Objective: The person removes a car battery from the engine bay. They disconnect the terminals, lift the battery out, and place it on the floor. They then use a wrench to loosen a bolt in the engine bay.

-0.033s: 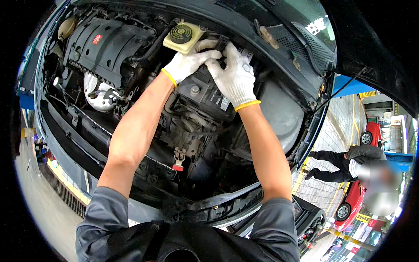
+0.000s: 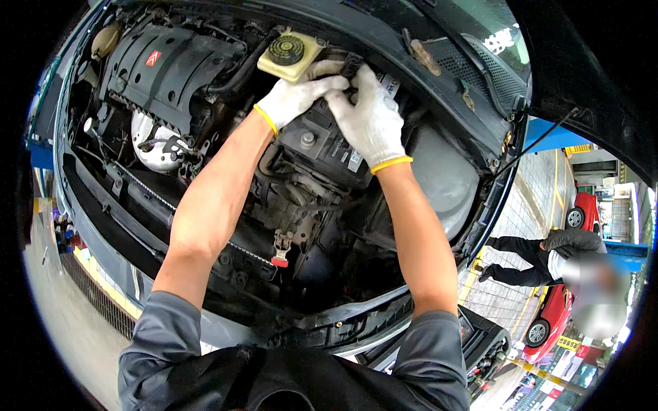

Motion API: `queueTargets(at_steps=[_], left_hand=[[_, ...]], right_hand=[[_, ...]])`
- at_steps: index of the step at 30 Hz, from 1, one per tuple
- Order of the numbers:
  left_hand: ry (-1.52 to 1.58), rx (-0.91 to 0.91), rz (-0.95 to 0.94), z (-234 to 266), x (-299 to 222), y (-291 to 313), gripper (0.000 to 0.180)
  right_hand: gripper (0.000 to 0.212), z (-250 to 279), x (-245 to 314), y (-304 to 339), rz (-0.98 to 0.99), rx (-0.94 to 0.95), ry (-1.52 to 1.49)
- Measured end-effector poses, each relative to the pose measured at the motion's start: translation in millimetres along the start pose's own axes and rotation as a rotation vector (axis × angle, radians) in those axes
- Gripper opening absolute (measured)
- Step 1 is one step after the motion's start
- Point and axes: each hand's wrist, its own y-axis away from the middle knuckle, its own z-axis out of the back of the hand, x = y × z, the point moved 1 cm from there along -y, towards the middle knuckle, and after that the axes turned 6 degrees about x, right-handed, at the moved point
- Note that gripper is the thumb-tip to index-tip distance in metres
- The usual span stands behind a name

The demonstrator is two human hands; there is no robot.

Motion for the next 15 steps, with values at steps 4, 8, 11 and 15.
queueTargets(at_steps=[4,8,11,15], left_hand=[[0.181,0.041,0.003,5,-5,11,0.057],[0.207,-0.023,0.043,0,-14,31,0.063],[0.247,-0.162,0.275,2,-18,64,0.069],[-0.258,-0.286,0.501,4,-28,113,0.082]], right_hand=[[0.044,15,13,-20,-0.247,0.317,-0.552],[0.038,18,-8,-31,-0.365,0.362,-1.083],[0.037,14,-2,-32,-0.347,0.360,-0.960],[0.042,16,-3,-33,-0.324,0.339,-0.626]])
